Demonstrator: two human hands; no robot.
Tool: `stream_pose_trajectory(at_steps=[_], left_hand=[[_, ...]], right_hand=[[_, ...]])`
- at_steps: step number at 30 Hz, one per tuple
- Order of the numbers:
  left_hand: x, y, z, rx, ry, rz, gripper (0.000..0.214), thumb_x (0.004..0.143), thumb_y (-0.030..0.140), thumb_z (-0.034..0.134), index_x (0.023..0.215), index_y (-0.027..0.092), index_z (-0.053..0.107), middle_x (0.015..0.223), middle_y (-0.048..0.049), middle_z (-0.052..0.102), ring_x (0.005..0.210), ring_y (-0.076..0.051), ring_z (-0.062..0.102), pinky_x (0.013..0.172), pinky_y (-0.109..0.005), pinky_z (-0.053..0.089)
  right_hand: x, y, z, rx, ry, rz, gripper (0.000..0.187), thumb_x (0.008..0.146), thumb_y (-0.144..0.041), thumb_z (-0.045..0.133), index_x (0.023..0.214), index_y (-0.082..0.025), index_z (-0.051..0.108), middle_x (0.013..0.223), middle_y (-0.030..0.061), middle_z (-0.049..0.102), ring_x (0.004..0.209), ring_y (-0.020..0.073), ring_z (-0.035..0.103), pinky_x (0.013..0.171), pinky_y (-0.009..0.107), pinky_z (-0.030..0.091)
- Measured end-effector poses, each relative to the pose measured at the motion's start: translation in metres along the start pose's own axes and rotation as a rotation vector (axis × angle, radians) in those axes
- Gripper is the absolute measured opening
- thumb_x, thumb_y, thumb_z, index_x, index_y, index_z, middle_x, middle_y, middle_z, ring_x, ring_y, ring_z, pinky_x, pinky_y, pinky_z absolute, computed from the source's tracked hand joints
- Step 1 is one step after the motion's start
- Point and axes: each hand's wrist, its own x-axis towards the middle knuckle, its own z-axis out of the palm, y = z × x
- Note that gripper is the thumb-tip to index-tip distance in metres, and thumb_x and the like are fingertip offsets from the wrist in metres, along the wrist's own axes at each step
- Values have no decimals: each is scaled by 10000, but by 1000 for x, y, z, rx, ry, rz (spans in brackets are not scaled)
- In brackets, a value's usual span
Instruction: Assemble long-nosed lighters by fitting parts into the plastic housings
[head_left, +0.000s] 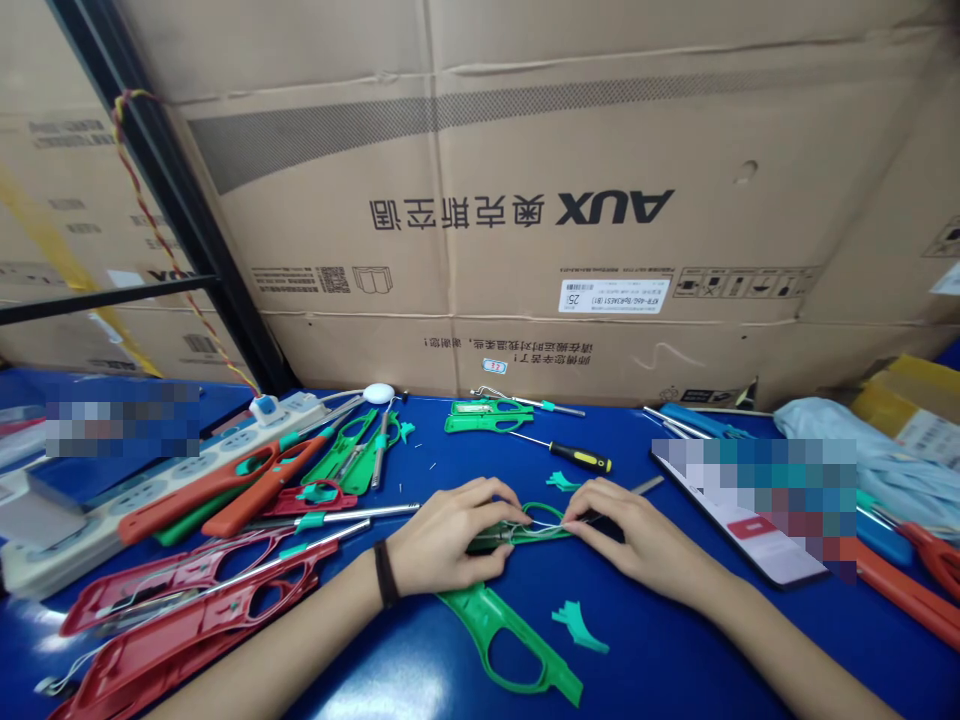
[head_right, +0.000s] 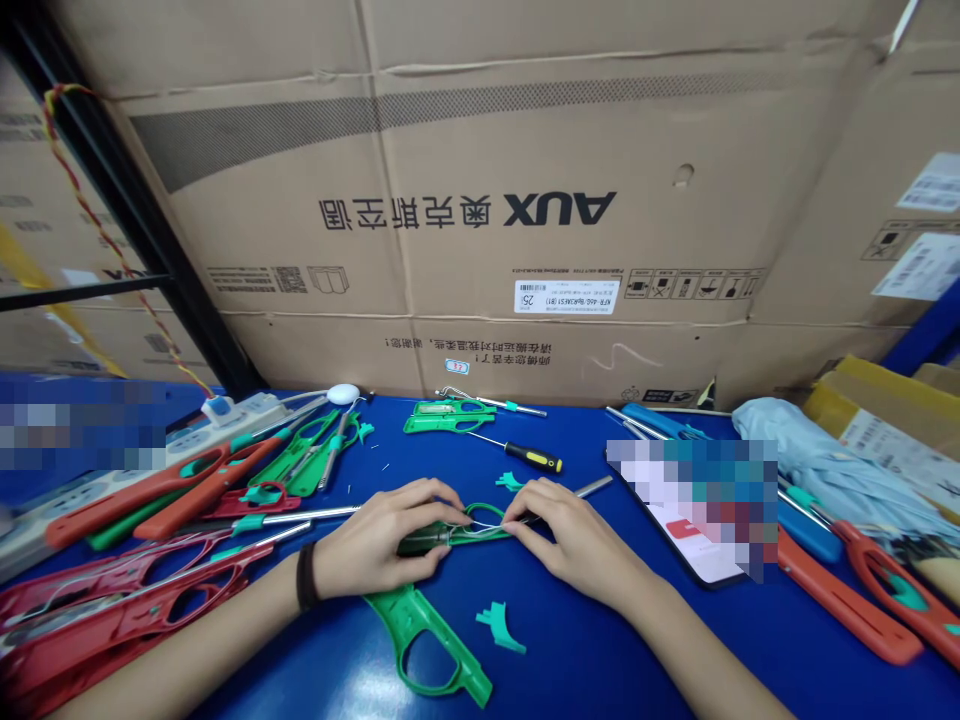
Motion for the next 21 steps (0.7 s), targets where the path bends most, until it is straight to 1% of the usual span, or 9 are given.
stream_pose_trajectory(at_steps=[3,7,10,13,15,17,21], left_hand=[[0,1,1,12,0,-13,429,804,225,554,1231,263,538,1145,-34,576,999,-184,571,823,-267,492],[0,2,2,18,-1,-15,395,797,213,541,1186,267,575,1127,-31,575,977,-181,566,813,-257,486],[0,3,3,14,12,-22,396,789,206,556,1180,267,575,1118,-29,568,983,-183,560,819,-258,483],[2,6,5,17,43,-64,307,859,290,546,1163,266,589,1089,-35,569,959,-184,557,817,-275,484],[4,9,8,18,64,-103,268,900,353,519,1138,270,610,1060,-37,571,931,-182,553,808,-284,484],[6,10,11,8,78,-136,237,906,368,524,1095,280,637,1032,-29,570,912,-177,547,804,-285,480],[7,11,14,-50,95,-173,161,883,345,577,993,278,673,1003,-14,569,906,-167,541,828,-285,464]], right_hand=[[1,-1,0,-22,0,-6,106,925,-298,507,908,-246,597,949,22,634,940,176,598,840,310,472],[2,-3,0,-79,22,-28,95,922,-273,510,911,-242,599,943,26,644,918,177,609,807,302,486],[3,-7,0,-166,33,-86,98,913,-219,512,922,-240,607,923,25,658,893,181,615,800,311,483],[3,-9,1,-235,44,-171,138,892,-163,519,937,-239,625,911,23,677,872,188,617,807,331,470],[4,-11,4,-262,59,-204,166,878,-138,525,956,-233,637,916,29,680,866,194,613,803,343,463],[4,-12,7,-267,75,-207,169,873,-136,537,967,-225,646,912,33,677,860,195,608,799,348,459],[5,-14,11,-229,80,-178,128,880,-173,557,939,-225,657,892,28,668,851,188,598,795,341,452]])
